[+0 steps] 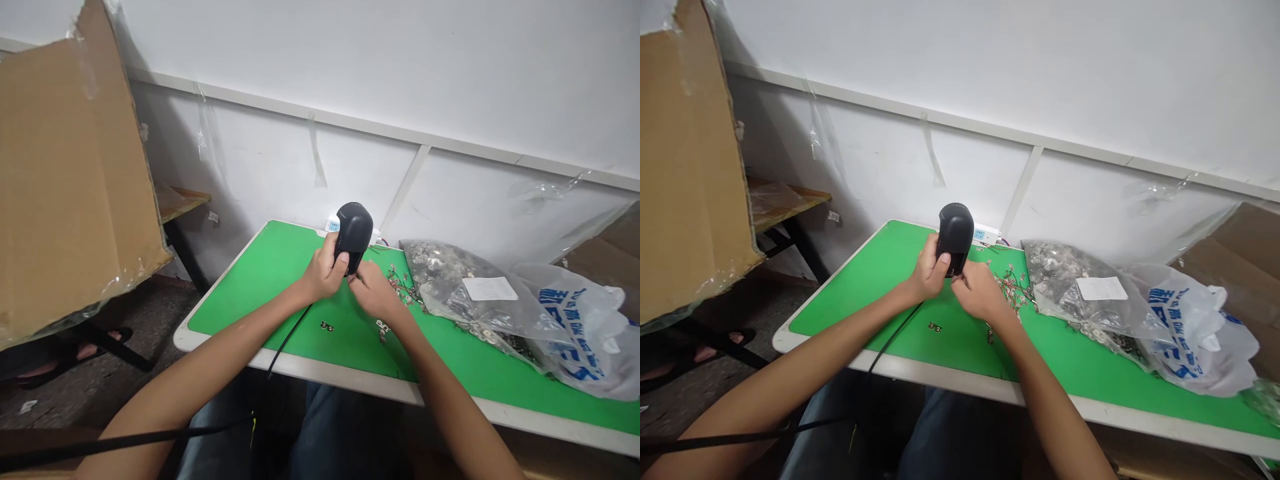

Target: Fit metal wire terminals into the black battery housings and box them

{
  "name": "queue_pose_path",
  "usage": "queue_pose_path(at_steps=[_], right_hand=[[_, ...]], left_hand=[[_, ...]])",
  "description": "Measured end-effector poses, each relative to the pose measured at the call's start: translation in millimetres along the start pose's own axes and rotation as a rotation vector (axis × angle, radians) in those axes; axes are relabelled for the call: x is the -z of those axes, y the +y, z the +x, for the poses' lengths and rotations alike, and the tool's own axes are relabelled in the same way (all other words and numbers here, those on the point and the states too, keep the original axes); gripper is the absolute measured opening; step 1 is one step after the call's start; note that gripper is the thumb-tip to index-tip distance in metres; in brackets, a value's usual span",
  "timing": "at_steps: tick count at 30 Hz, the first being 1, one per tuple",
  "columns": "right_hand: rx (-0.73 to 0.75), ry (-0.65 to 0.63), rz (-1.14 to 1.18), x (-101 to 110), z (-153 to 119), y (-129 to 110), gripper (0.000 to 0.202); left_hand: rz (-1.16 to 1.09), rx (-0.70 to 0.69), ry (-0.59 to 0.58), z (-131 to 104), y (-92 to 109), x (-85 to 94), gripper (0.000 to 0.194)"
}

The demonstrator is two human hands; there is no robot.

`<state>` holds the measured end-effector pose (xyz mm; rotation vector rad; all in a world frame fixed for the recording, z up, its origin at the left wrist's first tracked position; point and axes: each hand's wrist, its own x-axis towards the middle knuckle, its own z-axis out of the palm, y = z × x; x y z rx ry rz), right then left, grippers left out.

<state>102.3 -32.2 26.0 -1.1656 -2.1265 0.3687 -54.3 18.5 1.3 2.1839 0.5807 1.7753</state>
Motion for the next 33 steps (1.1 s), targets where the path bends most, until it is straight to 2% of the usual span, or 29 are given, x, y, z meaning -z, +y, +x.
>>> queue_pose_path(at_steps=[10,22,33], right_hand=[[-0.004,-0.016,0.169,0,0,-3,0.017],[-0.069,-0.024,0.286,-9,2,-4,0.015],[-0.116,-0.018,0.288,-11,5,1,0.011]], left_hand=[[-0.155,0.072,-0.079,0,-3,5.1,0.046],[-0.197,0.092,-0.008,-8,-11,0.3,0.044],[-0.231,0.101,-0.013,-10,-19,-2.0,0.043]])
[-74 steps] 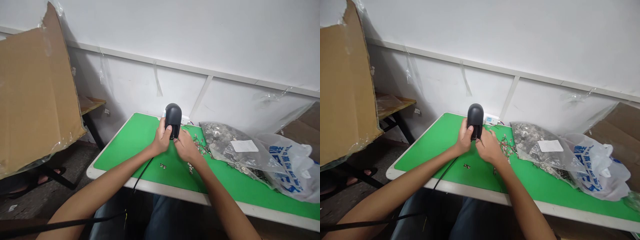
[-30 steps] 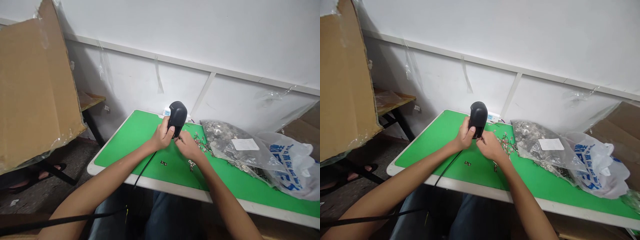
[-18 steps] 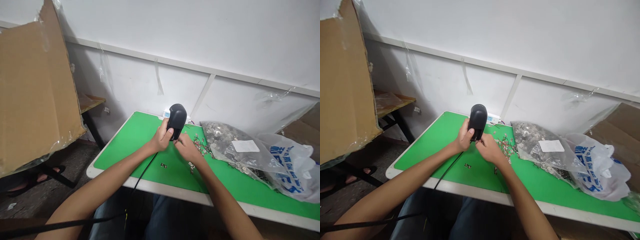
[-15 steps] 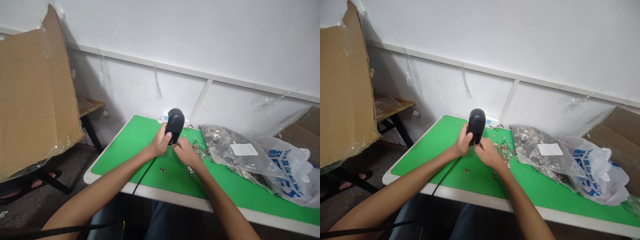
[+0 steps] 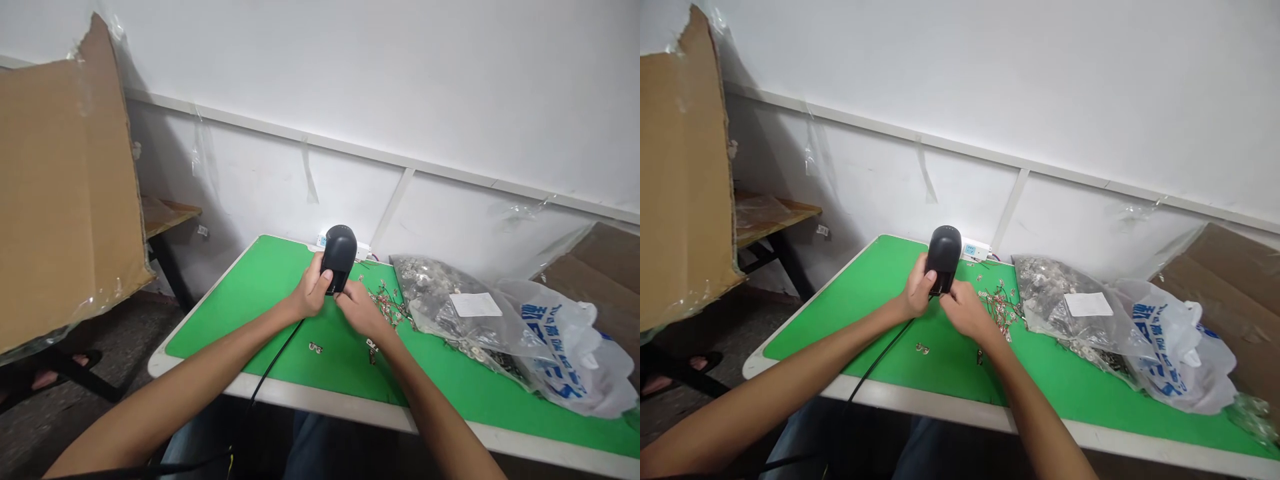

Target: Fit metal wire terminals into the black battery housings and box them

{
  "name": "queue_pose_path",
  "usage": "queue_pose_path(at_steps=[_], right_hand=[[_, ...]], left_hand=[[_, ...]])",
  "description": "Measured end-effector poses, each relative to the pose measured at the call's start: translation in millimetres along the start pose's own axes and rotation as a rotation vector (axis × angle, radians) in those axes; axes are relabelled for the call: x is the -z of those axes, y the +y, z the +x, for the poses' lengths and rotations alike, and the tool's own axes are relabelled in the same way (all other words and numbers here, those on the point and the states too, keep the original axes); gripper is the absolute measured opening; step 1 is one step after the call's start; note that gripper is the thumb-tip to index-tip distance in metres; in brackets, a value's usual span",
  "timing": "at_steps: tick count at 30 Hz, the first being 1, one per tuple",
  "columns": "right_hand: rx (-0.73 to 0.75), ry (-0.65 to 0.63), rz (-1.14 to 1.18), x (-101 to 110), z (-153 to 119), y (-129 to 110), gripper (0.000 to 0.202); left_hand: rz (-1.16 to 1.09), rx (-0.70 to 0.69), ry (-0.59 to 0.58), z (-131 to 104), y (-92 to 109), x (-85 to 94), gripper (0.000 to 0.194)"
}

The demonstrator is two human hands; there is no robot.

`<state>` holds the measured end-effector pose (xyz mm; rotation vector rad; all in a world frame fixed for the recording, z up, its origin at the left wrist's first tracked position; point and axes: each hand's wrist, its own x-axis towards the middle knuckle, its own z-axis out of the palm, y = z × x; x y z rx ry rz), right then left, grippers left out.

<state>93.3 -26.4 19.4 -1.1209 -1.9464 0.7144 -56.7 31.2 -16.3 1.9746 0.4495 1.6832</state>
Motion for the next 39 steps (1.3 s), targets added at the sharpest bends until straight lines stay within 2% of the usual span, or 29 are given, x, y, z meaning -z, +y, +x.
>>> queue_pose_path(at_steps=[6,12,14,18,20,23,26,31,34,39], right_hand=[[0.022,-0.017,0.009,6,-1,2,0.013],[-0.014,0.014,0.122,5,0,5,0.045],[-0.034,0.068,0.159,3,2,7,0.051],[-0.078,0.245,0.182,2,7,16,0.058],[-0.091,0.322,0.186,4,9,20,0.06],[-0.082,0.363,0.223,6,10,25,0.062],[-0.035,0.314,0.228,8,11,27,0.063],[0.029,0.269,0.227,10,11,28,0.062],[0.018,0.268,0.315,7,13,28,0.063],[-0.066,0.236,0.573,-4,20,29,0.065]], left_hand=[[-0.038,0.07,-0.019,3,5,-0.3,0.048],[0.015,0.172,-0.097,16,18,5.2,0.057],[0.108,0.215,-0.057,21,21,7.5,0.055],[0.331,0.28,0.115,30,23,16.0,0.043],[0.365,0.277,0.097,33,23,20.2,0.046],[0.275,0.291,-0.083,33,24,19.8,0.05],[0.209,0.331,-0.206,29,26,10.9,0.052],[0.089,0.364,-0.174,26,34,-1.1,0.053],[-0.032,0.396,-0.19,28,36,-3.4,0.055],[-0.286,0.572,-0.149,30,33,-9.3,0.062]])
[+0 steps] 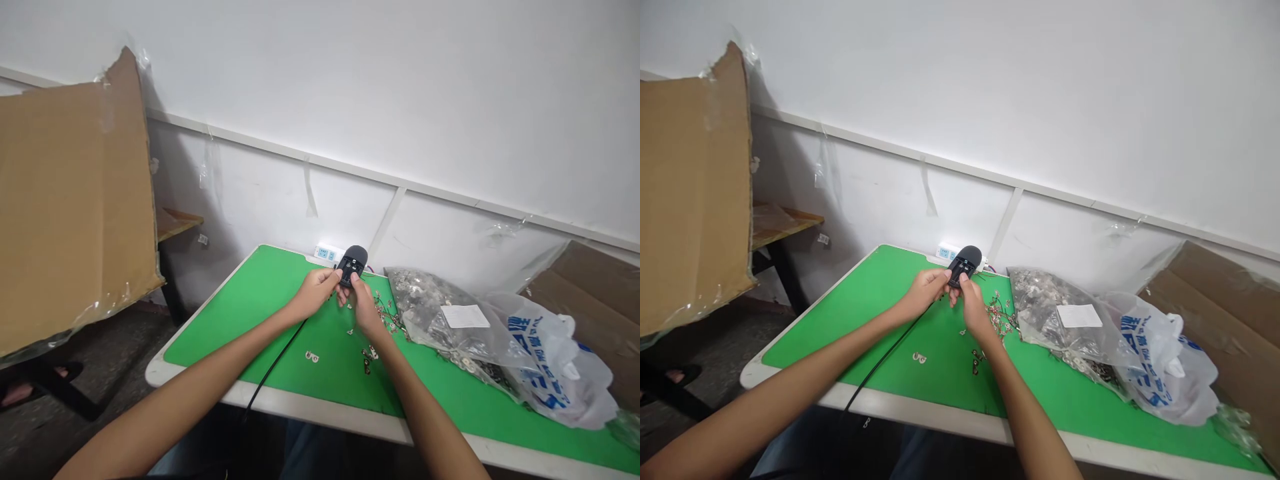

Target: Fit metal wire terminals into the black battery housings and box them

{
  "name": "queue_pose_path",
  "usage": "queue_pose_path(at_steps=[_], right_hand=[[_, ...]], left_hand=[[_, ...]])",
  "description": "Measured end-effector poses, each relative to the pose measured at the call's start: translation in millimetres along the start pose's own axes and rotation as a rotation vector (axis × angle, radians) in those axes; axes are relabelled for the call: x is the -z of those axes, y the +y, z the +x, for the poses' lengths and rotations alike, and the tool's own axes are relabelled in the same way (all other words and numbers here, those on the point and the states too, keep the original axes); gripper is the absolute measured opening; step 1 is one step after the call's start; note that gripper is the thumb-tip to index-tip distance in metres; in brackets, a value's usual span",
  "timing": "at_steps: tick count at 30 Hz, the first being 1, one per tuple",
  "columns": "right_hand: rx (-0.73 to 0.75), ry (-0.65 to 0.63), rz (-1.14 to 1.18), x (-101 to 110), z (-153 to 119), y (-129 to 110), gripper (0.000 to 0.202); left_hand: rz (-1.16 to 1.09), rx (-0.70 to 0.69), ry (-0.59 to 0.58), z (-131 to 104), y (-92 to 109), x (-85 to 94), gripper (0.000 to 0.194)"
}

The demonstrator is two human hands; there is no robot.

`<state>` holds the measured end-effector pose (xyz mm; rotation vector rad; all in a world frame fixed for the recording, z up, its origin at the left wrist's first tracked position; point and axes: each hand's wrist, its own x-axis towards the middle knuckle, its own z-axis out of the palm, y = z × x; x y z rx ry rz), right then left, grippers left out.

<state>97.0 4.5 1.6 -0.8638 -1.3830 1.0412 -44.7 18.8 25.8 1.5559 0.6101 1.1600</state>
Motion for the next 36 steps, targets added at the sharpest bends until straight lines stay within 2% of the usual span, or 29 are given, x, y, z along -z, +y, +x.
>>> queue_pose_path(at_steps=[4,9,23,27,36], right_hand=[[-0.079,-0.016,0.127,-4,2,0,0.066],[-0.147,-0.043,0.186,-6,1,-7,0.067],[-0.108,-0.056,0.203,-7,3,-5,0.065],[-0.078,-0.026,0.148,-5,3,0,0.066],[0.0,0.091,-0.13,4,-2,-1,0.065]], left_hand=[[-0.076,0.093,0.013,2,-3,-2.6,0.063],[-0.134,0.108,0.013,1,-4,-3.6,0.063],[-0.177,0.109,0.043,1,-7,-4.3,0.061],[-0.113,0.1,0.04,1,-7,-3.8,0.056],[-0.046,0.119,0.008,2,-8,-5.3,0.057]])
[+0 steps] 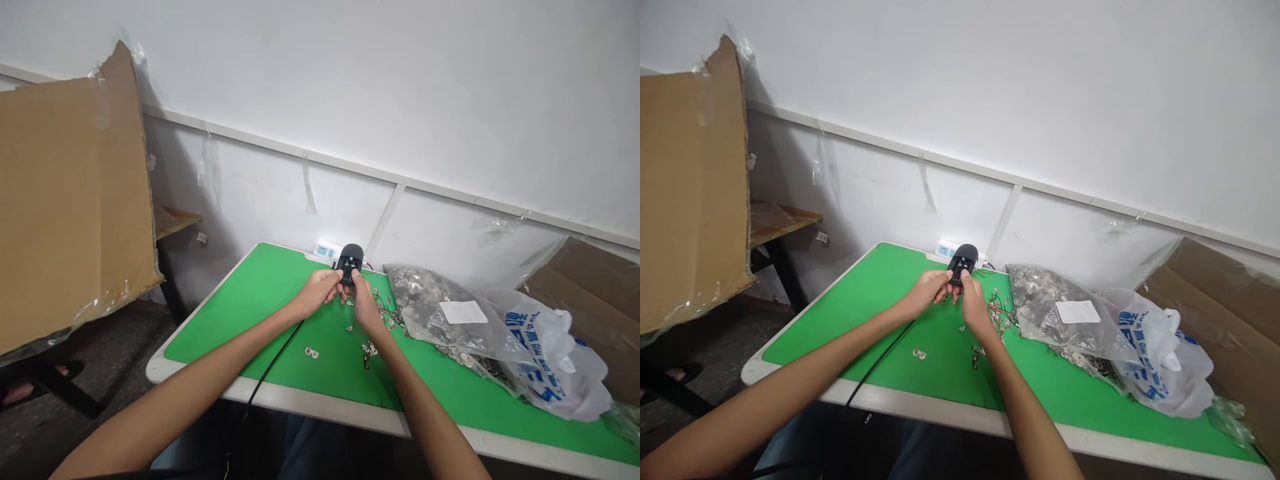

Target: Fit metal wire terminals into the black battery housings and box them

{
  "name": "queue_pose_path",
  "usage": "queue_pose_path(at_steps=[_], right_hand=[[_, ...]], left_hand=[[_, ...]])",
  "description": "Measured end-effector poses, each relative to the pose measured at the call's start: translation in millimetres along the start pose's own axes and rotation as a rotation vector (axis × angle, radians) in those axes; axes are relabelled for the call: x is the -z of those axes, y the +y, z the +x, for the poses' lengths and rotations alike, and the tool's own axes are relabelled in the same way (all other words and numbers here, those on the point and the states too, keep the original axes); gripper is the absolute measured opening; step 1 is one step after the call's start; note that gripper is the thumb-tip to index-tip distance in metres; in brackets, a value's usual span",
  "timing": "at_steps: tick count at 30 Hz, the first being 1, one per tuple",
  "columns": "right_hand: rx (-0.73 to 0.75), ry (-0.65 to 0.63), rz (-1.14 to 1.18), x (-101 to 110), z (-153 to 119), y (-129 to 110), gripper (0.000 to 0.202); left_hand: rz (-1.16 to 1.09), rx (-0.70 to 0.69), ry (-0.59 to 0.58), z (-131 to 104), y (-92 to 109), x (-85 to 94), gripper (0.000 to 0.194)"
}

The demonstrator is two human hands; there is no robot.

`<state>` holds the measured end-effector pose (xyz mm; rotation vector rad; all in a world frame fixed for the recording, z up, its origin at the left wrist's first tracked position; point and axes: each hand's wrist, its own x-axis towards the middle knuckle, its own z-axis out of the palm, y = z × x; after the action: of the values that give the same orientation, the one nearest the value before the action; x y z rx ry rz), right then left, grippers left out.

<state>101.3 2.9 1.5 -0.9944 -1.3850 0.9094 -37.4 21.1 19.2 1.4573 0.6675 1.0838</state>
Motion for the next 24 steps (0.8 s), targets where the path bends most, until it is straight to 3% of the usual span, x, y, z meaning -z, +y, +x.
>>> queue_pose_path(at_steps=[12,24], right_hand=[[0.118,0.091,-0.202,6,-5,-9,0.065],[0.384,0.069,-0.365,17,-9,-8,0.073]], left_hand=[[0.03,-0.051,-0.069,-1,-3,0.1,0.064],[0.1,-0.088,-0.157,-8,0,-0.3,0.069]])
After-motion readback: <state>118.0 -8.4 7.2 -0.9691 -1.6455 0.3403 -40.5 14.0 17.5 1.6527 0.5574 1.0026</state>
